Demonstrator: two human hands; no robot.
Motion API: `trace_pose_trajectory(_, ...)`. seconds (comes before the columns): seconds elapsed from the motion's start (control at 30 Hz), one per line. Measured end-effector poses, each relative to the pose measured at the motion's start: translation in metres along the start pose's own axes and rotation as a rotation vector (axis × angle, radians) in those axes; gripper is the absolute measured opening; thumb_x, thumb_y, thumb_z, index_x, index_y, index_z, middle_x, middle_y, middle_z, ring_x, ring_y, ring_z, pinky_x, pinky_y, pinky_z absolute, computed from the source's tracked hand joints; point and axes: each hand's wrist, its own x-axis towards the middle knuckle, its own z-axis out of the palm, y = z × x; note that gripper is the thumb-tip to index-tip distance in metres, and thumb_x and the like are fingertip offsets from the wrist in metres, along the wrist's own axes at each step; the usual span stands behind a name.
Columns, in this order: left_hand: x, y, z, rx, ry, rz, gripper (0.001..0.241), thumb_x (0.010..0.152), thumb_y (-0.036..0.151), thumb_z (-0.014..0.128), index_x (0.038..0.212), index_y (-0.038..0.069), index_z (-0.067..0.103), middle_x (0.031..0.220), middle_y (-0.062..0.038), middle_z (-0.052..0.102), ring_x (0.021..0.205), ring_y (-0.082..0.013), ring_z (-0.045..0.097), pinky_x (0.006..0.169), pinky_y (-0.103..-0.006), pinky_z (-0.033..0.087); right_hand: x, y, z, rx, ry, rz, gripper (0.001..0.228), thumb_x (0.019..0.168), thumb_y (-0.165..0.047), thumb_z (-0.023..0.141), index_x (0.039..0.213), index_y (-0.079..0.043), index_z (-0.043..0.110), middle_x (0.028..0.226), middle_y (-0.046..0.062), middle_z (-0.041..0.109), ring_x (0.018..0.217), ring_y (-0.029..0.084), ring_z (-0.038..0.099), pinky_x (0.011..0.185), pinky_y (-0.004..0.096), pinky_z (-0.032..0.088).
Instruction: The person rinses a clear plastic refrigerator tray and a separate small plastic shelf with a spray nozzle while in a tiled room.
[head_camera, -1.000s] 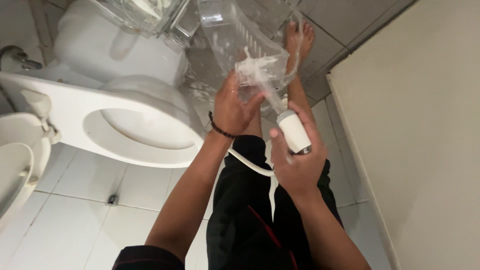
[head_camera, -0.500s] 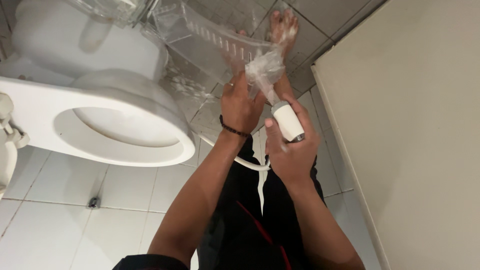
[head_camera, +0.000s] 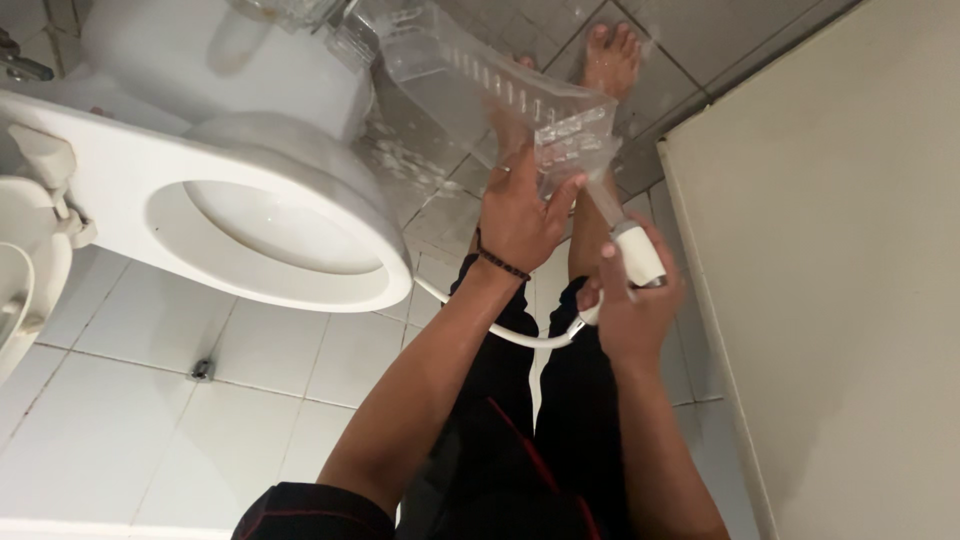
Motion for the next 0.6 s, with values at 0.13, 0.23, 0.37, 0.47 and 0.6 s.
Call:
trace_pose_trajectory(0.13, 0.004, 0.004, -0.015, -0.156, 0.033, 0.015, 0.028, 0.101, 0.023, 0.074, 0.119, 0.006, 0.062, 0.106, -0.014, 0.073, 0.094, -0.0286, 0.075, 0.081, -0.0371, 0.059, 0.0, -0.001, -0.011, 0.032, 0.009, -0.025, 0.044, 0.099, -0.01, 0.065, 0.138, 0.005, 0.054, 0.064, 0.004, 0.056, 0.047, 0.011, 0.052, 0.044, 0.029, 0.044)
trace_pose_trajectory(0.23, 0.01, -0.007, -0.036, -0.286, 0.05, -0.091, 0.028, 0.099, 0.025, 0.072, 0.115, 0.004, 0.063, 0.097, -0.009, 0.073, 0.085, -0.0193, 0.072, 0.076, -0.0328, 0.059, -0.008, -0.005, -0.014, 0.011, -0.047, -0.1, 0.043, 0.099, -0.012, 0.065, 0.137, 0.006, 0.055, 0.061, 0.003, 0.055, 0.047, 0.011, 0.053, 0.045, 0.029, 0.046)
trace_pose_trajectory(0.37, 0.036, -0.055, -0.065, -0.613, 0.15, -0.305, 0.027, 0.102, 0.033, 0.066, 0.096, 0.006, 0.067, 0.072, -0.001, 0.06, 0.066, -0.009, 0.063, 0.059, -0.0269, 0.052, -0.029, -0.011, -0.002, -0.099, -0.175, -0.207, 0.044, 0.099, -0.013, 0.07, 0.136, 0.007, 0.059, 0.073, 0.003, 0.061, 0.056, 0.008, 0.056, 0.05, 0.027, 0.044)
trace_pose_trajectory(0.47, 0.056, -0.086, -0.085, -0.586, 0.191, -0.392, 0.04, 0.104, 0.038, 0.061, 0.079, 0.008, 0.062, 0.064, 0.0, 0.054, 0.056, -0.0098, 0.058, 0.052, -0.0269, 0.047, -0.039, -0.02, 0.012, -0.097, -0.246, -0.234, 0.047, 0.095, -0.014, 0.074, 0.135, 0.005, 0.06, 0.079, 0.003, 0.067, 0.059, 0.007, 0.061, 0.053, 0.025, 0.049)
trace_pose_trajectory(0.6, 0.074, -0.109, -0.097, -0.74, 0.151, -0.254, 0.044, 0.111, 0.04, 0.064, 0.079, 0.011, 0.057, 0.074, 0.002, 0.053, 0.067, -0.0073, 0.052, 0.062, -0.0264, 0.046, -0.046, -0.025, 0.034, -0.268, -0.317, -0.522, 0.048, 0.096, -0.013, 0.078, 0.138, 0.003, 0.06, 0.103, 0.01, 0.073, 0.091, 0.013, 0.069, 0.081, 0.025, 0.056)
